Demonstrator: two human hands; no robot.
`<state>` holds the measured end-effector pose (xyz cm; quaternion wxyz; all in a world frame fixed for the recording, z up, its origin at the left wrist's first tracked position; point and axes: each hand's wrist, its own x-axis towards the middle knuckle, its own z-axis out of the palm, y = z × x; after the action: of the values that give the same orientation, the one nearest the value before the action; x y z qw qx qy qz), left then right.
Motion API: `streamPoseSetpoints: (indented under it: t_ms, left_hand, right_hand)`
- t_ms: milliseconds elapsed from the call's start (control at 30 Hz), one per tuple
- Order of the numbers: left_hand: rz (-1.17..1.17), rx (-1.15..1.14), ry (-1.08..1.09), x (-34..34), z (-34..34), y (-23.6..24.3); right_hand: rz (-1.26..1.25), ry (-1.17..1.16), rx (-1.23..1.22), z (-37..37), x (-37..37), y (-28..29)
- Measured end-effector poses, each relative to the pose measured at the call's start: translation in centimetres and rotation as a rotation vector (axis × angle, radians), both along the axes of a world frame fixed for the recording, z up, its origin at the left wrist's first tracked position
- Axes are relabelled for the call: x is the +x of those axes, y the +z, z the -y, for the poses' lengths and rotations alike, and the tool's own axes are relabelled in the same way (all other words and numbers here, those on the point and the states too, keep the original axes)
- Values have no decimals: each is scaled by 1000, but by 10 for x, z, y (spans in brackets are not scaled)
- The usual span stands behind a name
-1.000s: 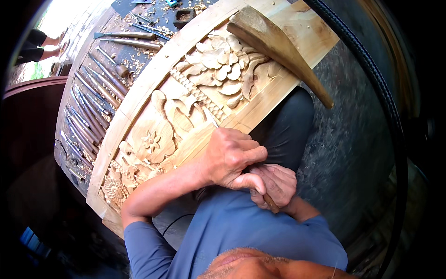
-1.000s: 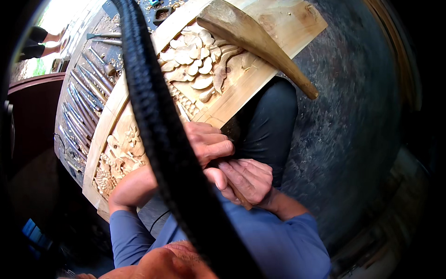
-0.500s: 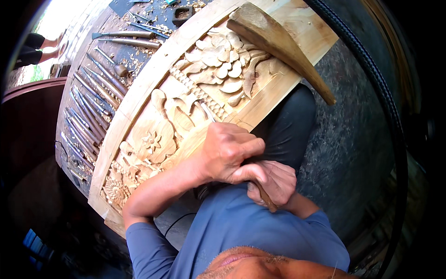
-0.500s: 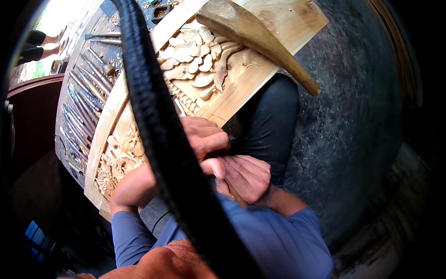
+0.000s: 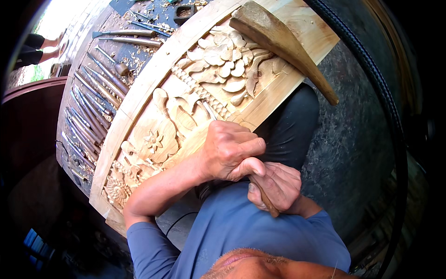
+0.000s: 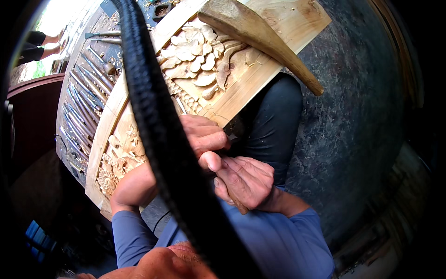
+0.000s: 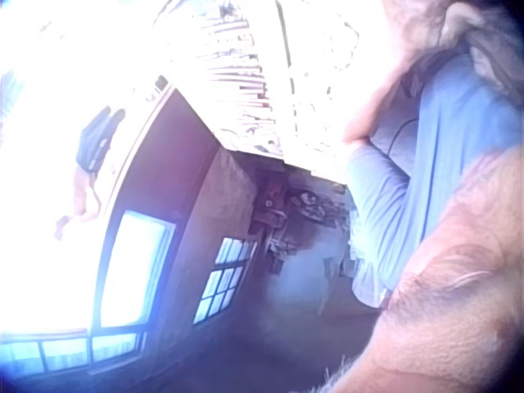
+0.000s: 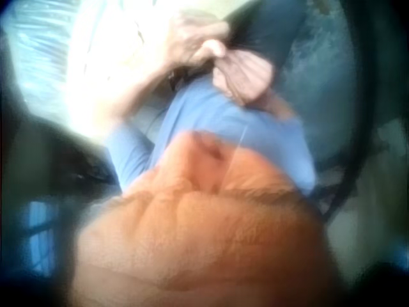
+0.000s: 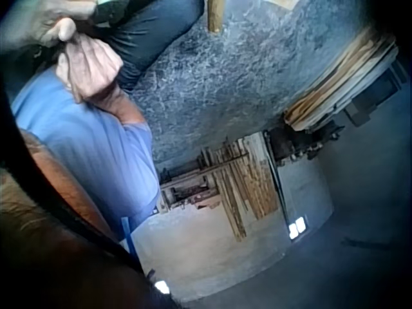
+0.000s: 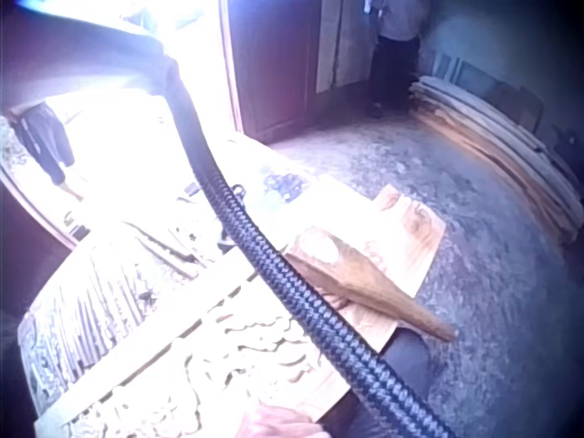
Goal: The person carves intricate patterns into a wooden panel using several different chisels and a mallet, striking the tools with the mallet to remove small chips of wood.
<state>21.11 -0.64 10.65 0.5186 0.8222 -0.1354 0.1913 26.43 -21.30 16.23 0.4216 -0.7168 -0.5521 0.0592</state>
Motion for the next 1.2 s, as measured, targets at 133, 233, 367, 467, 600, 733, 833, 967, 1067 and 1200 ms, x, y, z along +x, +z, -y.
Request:
streamPoseSetpoints:
  t_ms: [133,233,367,467,600,733,833,967,1067,1200]
  left_hand:
    - [-19,-51,2,-1,0,-1]
    - [-20,-50,-4,-1,-1,-1]
    - [-34,-33,-2,1,-2,2]
    - [-54,-26,10,0,-1,3]
    - [-61,16,19,2,-2,3]
    - [-78,7,65,3,2,0]
    - [-72,-7,70,4,2,0]
    - [4,15,6,5,2,0]
    - [-5,-3,-18,4,2,1]
    - [7,12,31,6,3,1]
  right_hand:
    - [-12,1,9,-2,-1,1]
    - [-1,-4,21,-2,-2,-3]
    - [20,-9,37,-1,-3,-9]
    - [21,-3,41,1,-3,-14]
    - [3,5,36,2,0,-16]
    - [6,-2,71,1,1,-23]
    - [-3,3,66,1,3,-23]
    - [-27,11,34,9,8,-14]
    - [-16,-20,27,7,4,-10]
    - [-53,-19,23,4,7,-7]
